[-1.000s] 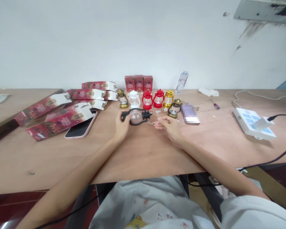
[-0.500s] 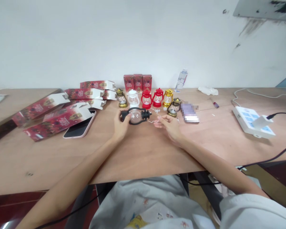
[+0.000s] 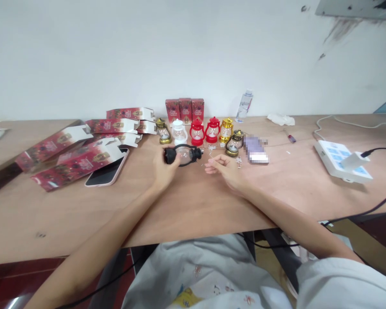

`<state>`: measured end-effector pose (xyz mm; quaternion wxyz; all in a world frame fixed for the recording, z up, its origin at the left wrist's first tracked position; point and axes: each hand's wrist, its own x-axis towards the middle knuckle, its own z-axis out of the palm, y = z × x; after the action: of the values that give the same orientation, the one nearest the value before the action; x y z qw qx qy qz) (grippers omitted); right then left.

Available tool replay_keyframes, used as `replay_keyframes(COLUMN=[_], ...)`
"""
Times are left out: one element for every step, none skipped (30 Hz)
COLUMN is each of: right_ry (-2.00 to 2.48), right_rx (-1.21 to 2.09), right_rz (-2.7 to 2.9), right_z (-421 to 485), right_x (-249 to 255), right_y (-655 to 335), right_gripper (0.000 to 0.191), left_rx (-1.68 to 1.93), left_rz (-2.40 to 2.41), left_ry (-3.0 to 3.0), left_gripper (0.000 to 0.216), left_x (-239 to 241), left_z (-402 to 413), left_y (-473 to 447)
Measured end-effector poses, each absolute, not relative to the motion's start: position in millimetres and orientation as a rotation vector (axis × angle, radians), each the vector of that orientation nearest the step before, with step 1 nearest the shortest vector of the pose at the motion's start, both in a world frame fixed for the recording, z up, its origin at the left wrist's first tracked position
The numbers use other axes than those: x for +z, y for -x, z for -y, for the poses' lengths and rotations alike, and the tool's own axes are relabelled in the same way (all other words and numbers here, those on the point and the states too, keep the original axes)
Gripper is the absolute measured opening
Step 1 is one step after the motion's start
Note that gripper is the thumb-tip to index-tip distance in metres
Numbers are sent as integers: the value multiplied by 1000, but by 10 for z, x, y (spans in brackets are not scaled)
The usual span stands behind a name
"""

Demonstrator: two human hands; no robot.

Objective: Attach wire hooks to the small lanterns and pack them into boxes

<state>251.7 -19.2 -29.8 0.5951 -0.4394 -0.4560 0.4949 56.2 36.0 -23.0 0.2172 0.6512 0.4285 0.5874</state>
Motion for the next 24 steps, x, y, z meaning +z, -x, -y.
replay_keyframes(right_ry=[1021, 1022, 1024, 1025, 1024, 1021, 1018, 1014, 1010, 1009, 1010, 1013, 1016, 1019, 1022, 1023, 1023, 1023, 1021, 1017, 1010, 1002, 992, 984], right_rx=[1146, 1136, 1116, 1088, 1057, 1026, 998, 974, 953, 936, 923, 914, 910, 910, 909, 907, 903, 901, 899, 900, 905, 910, 916, 921], right_rz=[1096, 1135, 1174, 1208, 1234, 1248, 1253, 1252, 1250, 1255, 1268, 1286, 1305, 1324, 1343, 1357, 1370, 1383, 1394, 1403, 1410, 1416, 1422, 1427], right_z=[195, 198, 201, 205, 208, 212, 217, 221, 226, 231, 237, 243, 249, 255, 261, 268, 273, 279, 284, 289, 294, 299, 304, 310], right_x=[-301, -303, -303, -302, -298, -291, -283, -273, -263, -252, -243, -235, -228, -222, -217, -213, -210, -208, -206, -205, -204, -204, -204, -203], right_y=[-2512, -2508, -2507, -2508, -2512, -2518, -2526, -2534, -2542, -2549, -2554, -2558, -2560, -2561, -2561, -2560, -2558, -2556, -2554, -2551, -2548, -2545, -2542, -2541], right_gripper=[32, 33, 33, 32, 31, 31, 30, 30, 30, 30, 30, 30, 30, 31, 31, 31, 32, 32, 32, 32, 32, 31, 31, 30], left_rx=[1640, 1648, 1652, 1646, 1631, 1617, 1607, 1602, 1605, 1609, 1612, 1609, 1601, 1598, 1601, 1613, 1637, 1665, 1689, 1709, 1723, 1736, 1743, 1752], left_rz=[-1188, -1185, -1172, -1152, -1125, -1098, -1075, -1058, -1046, -1035, -1020, -1001, -977, -949, -923, -895, -868, -843, -823, -807, -794, -787, -786, -790], left_ry=[-1854, -1903, -1946, -1980, -2001, -2010, -2011, -2005, -1998, -1996, -2006, -2028, -2061, -2104, -2149, -2194, -2232, -2263, -2285, -2301, -2312, -2320, -2325, -2327], left_gripper=[25, 25, 26, 27, 27, 28, 28, 29, 29, 29, 29, 28, 28, 27, 26, 25, 24, 24, 24, 24, 24, 24, 23, 23], left_x=[-234, -235, -235, -235, -236, -238, -242, -246, -250, -253, -255, -256, -255, -253, -251, -249, -247, -247, -247, -248, -250, -251, -251, -252], left_z=[-360, -360, -361, -363, -367, -372, -379, -385, -389, -391, -390, -386, -379, -372, -366, -361, -360, -361, -365, -370, -375, -380, -383, -384], left_y=[-560, -557, -552, -544, -535, -524, -514, -503, -494, -487, -482, -479, -478, -478, -479, -481, -482, -482, -482, -480, -478, -475, -472, -469])
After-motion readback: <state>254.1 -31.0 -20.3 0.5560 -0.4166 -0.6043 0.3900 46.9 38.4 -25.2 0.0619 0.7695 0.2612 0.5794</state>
